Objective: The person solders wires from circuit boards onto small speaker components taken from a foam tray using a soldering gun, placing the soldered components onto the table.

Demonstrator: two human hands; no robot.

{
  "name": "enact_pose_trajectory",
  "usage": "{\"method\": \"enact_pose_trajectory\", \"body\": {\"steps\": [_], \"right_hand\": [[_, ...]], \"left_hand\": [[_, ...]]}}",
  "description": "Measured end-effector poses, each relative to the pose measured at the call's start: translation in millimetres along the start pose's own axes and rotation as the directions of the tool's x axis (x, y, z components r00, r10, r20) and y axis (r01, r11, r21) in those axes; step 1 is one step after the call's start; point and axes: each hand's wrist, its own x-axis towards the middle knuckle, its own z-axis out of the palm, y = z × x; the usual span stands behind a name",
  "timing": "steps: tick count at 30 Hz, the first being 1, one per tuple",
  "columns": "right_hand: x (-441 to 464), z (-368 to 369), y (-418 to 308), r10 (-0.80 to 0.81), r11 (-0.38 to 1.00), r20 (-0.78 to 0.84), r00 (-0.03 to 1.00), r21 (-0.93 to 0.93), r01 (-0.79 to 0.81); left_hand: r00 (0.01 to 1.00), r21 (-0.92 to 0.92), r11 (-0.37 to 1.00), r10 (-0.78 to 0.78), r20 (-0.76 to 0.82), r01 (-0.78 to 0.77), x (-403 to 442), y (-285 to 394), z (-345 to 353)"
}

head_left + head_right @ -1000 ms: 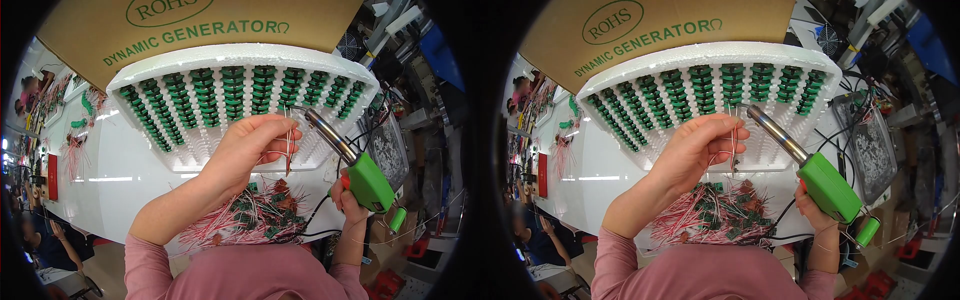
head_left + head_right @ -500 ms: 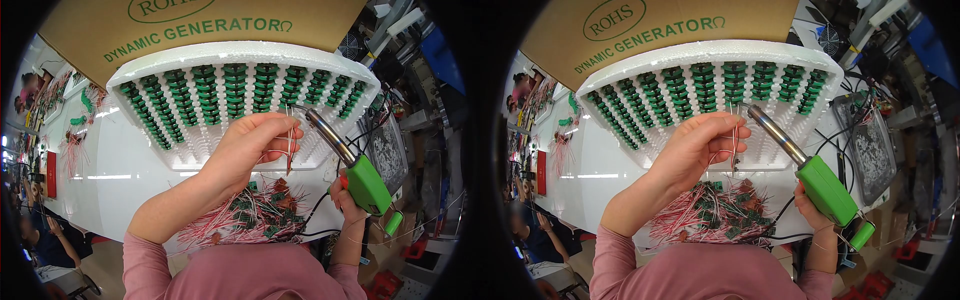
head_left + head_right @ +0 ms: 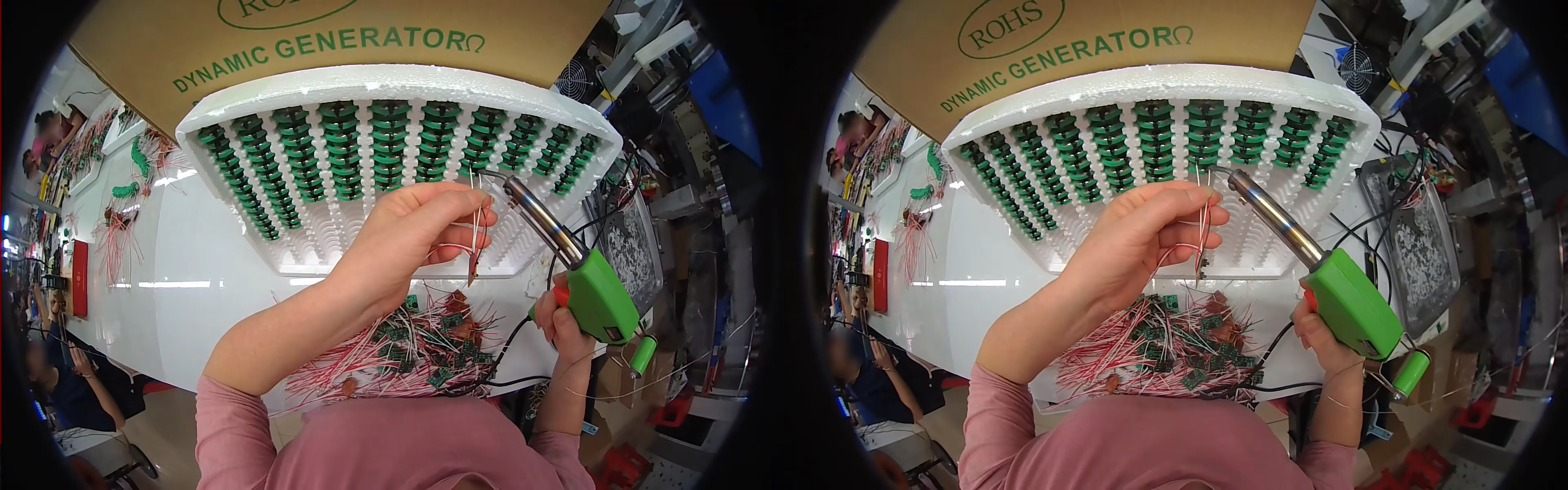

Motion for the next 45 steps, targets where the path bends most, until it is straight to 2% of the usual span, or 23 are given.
{"method": "enact_pose_trajectory", "body": {"steps": [15,45], "right_hand": [[2.6,1.9,3.2,-0.076,0.997,-0.002,0.997,0.030,0.076],[-5.0,-3.5,3.3,-0.099,0.993,-0.017,0.995,0.055,0.100]], "left_hand": [[1.000,-0.009,1.000,0.001,0.002,-0.001,-1.9,1.2,0.5],[1.000,-0.018,1.000,-0.007,-0.009,0.007,-2.2,1.1,1.3]]}}
